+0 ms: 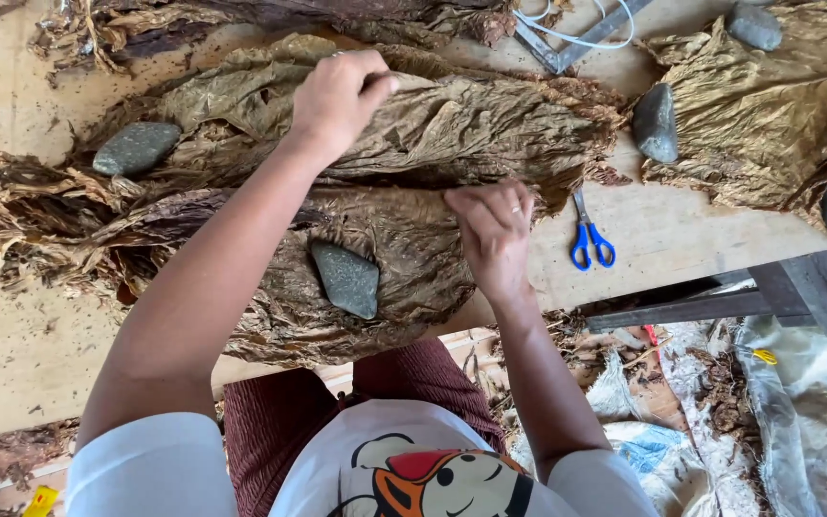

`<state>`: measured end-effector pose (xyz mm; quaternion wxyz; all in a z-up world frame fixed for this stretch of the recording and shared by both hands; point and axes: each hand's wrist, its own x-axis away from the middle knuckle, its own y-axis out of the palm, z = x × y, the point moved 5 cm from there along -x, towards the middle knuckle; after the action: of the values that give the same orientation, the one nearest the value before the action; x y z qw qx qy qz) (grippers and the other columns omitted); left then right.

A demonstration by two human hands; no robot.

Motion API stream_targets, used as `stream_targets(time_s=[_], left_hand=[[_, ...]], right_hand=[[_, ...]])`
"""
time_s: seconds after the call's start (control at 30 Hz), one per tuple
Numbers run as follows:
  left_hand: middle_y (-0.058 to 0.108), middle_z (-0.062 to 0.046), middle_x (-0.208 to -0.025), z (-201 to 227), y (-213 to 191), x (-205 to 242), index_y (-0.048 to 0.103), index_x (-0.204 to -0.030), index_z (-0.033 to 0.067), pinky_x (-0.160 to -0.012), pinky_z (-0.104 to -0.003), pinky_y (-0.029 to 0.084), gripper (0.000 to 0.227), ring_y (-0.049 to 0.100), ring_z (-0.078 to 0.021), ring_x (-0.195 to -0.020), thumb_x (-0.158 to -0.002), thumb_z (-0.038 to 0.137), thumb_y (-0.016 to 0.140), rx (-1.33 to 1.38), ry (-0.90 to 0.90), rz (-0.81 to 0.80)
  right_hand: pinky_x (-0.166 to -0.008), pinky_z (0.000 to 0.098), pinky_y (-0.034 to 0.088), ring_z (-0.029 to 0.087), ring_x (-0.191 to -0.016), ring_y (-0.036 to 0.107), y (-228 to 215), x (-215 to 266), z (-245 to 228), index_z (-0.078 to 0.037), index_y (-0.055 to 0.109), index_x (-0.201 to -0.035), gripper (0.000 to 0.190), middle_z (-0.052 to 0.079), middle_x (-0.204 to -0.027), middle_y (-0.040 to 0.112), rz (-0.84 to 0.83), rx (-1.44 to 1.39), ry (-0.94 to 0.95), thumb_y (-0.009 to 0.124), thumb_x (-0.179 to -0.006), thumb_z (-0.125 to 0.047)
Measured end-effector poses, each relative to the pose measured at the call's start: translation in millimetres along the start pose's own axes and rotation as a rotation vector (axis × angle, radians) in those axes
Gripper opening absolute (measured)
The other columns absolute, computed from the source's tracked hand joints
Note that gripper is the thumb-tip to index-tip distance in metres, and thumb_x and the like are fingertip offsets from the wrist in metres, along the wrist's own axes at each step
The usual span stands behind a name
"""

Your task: The person presses and smooths a large sheet of dried fibrous material on a wooden table using several stones as weights. They occasionally trim loose strands with scissors and rearrange the stones to hold the material in place.

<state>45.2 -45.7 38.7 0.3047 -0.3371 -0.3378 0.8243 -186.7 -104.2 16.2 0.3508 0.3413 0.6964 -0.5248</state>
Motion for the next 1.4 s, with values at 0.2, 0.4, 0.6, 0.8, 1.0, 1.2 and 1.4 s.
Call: stream_targets(time_s=[0.2, 0.4, 0.6, 0.8, 1.0, 1.2, 1.4], left_hand=[[0.056, 0.004, -0.071, -41, -13, -29, 0.057, -0.087, 0.0138, -0.045, -0.018, 0.035, 0.021, 0.041, -0.0046, -0.048, -0.103, 0.023, 0.048, 0.244, -0.338, 0.116], [0.070, -0.006, -0.091, -107, 12, -68, 0.062, -0.109, 0.0193, -0.053, -0.039, 0.048, 0.027, 0.066, -0.0258, -0.074, -0.093, 0.036, 0.047, 0.152, -0.377, 0.351], [0.057, 0.003, -0.074, -84, 7, -67, 0.061, -0.103, 0.0202, -0.076, -0.045, 0.044, 0.023, 0.059, -0.0161, -0.062, -0.095, 0.038, 0.049, 0.147, -0.379, 0.215], [0.042, 0.014, -0.053, -63, 0, -62, 0.061, -0.096, 0.0214, -0.104, -0.052, 0.039, 0.022, 0.051, -0.0046, -0.047, -0.096, 0.041, 0.051, 0.126, -0.399, 0.071], [0.062, -0.004, -0.109, -40, -49, -4, 0.053, -0.122, 0.0161, -0.097, -0.058, 0.026, 0.047, 0.058, -0.0275, -0.101, -0.094, 0.053, 0.045, 0.038, -0.211, -0.194], [0.039, 0.005, -0.051, -69, -84, 83, 0.064, -0.103, 0.0089, -0.043, -0.024, 0.039, 0.039, 0.034, -0.0086, -0.038, -0.100, 0.047, 0.054, -0.234, -0.280, -0.341], [0.068, -0.008, -0.087, -56, -97, 116, 0.067, -0.095, 0.0105, -0.051, -0.026, 0.058, 0.010, 0.065, -0.0159, -0.059, -0.098, 0.016, 0.060, -0.174, -0.263, -0.114]], right_hand=[[-0.072, 0.0302, 0.050, 0.021, -0.091, 0.053, -3, 50, 9, -0.004, 0.071, -0.093, 0.015, 0.006, -0.098, 0.066, -0.065, -0.129, -0.067, 0.078, -0.082, 0.002], [-0.066, 0.0248, 0.051, 0.020, -0.088, 0.053, -28, 85, 16, -0.003, 0.069, -0.104, 0.026, 0.007, -0.096, 0.066, -0.175, -0.226, 0.020, 0.076, -0.080, 0.006], [-0.084, 0.0391, 0.053, 0.026, -0.075, 0.063, -53, 74, 5, -0.007, 0.076, -0.093, 0.015, 0.010, -0.083, 0.068, -0.140, -0.163, -0.044, 0.070, -0.081, 0.000], [-0.071, 0.0358, 0.040, 0.025, -0.078, 0.051, -36, 50, -7, -0.003, 0.071, -0.095, 0.012, 0.006, -0.085, 0.064, -0.382, -0.006, 0.055, 0.071, -0.085, 0.003], [-0.081, 0.0336, 0.046, 0.022, -0.094, 0.052, -31, 42, -12, -0.010, 0.061, -0.125, 0.059, 0.012, -0.105, 0.058, -0.458, 0.043, 0.103, 0.083, -0.073, -0.029], [-0.082, 0.0311, 0.042, 0.023, -0.097, 0.051, 5, 12, -65, -0.005, 0.063, -0.113, 0.043, 0.012, -0.107, 0.057, -0.357, -0.186, -0.006, 0.082, -0.078, -0.021], [-0.086, 0.0456, 0.044, 0.032, -0.100, 0.053, 76, -9, -98, -0.009, 0.056, -0.123, 0.044, 0.013, -0.114, 0.054, -0.475, -0.134, -0.065, 0.068, -0.090, -0.036]])
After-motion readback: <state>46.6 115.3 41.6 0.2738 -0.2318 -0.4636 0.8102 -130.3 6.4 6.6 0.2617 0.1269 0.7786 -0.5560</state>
